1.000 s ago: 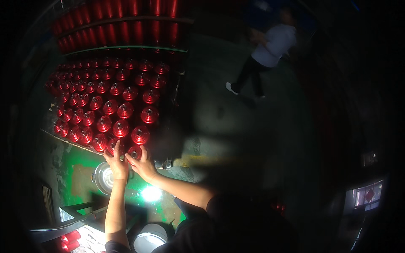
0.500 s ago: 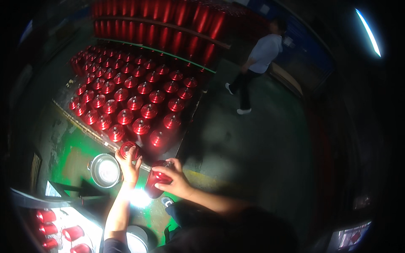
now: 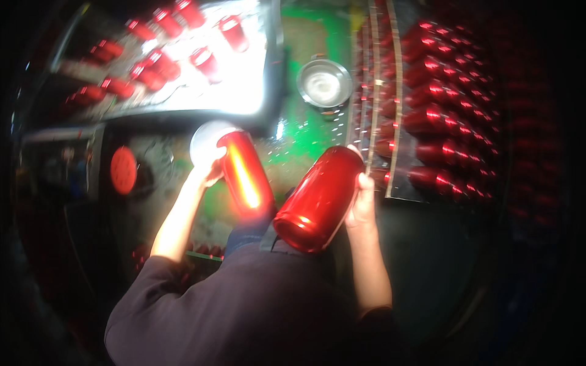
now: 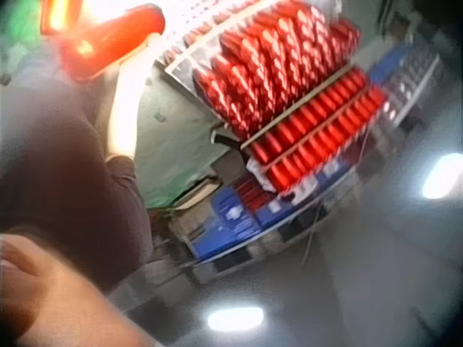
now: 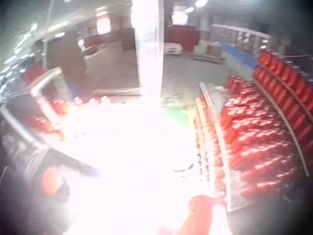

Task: The person repeatedly picks up red cylindrical cans from a rack and places them upright on a metal tray. The person handles the cans one at a time, moving them from the rack to the tray in a repetitive sequence.

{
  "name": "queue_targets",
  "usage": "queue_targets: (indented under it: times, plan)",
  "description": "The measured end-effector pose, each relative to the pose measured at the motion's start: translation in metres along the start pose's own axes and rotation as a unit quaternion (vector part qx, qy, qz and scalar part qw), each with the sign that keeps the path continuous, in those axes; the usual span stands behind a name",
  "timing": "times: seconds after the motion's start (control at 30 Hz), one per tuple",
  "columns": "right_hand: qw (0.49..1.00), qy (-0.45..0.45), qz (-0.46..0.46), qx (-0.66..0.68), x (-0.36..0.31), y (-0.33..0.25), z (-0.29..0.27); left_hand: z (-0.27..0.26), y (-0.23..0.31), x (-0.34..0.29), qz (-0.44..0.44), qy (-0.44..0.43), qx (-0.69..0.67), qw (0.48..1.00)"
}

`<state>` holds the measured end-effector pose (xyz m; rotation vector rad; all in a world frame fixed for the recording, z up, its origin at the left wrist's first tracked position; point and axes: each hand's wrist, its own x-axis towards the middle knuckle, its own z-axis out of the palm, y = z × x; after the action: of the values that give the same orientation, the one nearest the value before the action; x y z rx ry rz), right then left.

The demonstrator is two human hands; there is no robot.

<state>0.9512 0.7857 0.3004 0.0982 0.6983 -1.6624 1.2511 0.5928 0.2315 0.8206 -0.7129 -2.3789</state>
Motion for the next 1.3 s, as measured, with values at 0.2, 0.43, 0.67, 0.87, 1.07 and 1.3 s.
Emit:
queue_targets:
  times: [0.2, 0.43, 0.67, 0.87, 1.07, 1.3]
  plan:
    - [0.93, -0.125, 0.326, 0.117, 0.037, 0.126, 0.06, -0.109, -0.035, -0.109, 0.048, 0.202, -0.221, 0.953]
    - [0.819, -0.14, 0.446, 0.333, 0.067, 0.251, 0.101, -0.165, -0.001, -0.142, 0.131, 0.017, -0.353, 0.926]
    - [0.802, -0.162, 0.475, 0.324, 0.072, 0.306, 0.132, -0.194, 0.044, -0.175, 0.245, 0.104, 0.133, 0.955]
    - [0.897, -0.165, 0.373, 0.172, 0.105, 0.326, 0.127, -0.158, 0.116, -0.191, 0.19, 0.14, 0.096, 0.967]
    - [0.982, -0.105, 0.12, -0.104, 0.157, 0.277, 0.189, -0.181, 0.151, -0.198, 0.185, 0.187, -0.17, 0.95]
    - [0.64, -0.173, -0.37, -0.65, 0.201, 0.253, 0.293, -0.211, 0.254, -0.195, 0.39, 0.395, 0.365, 0.748]
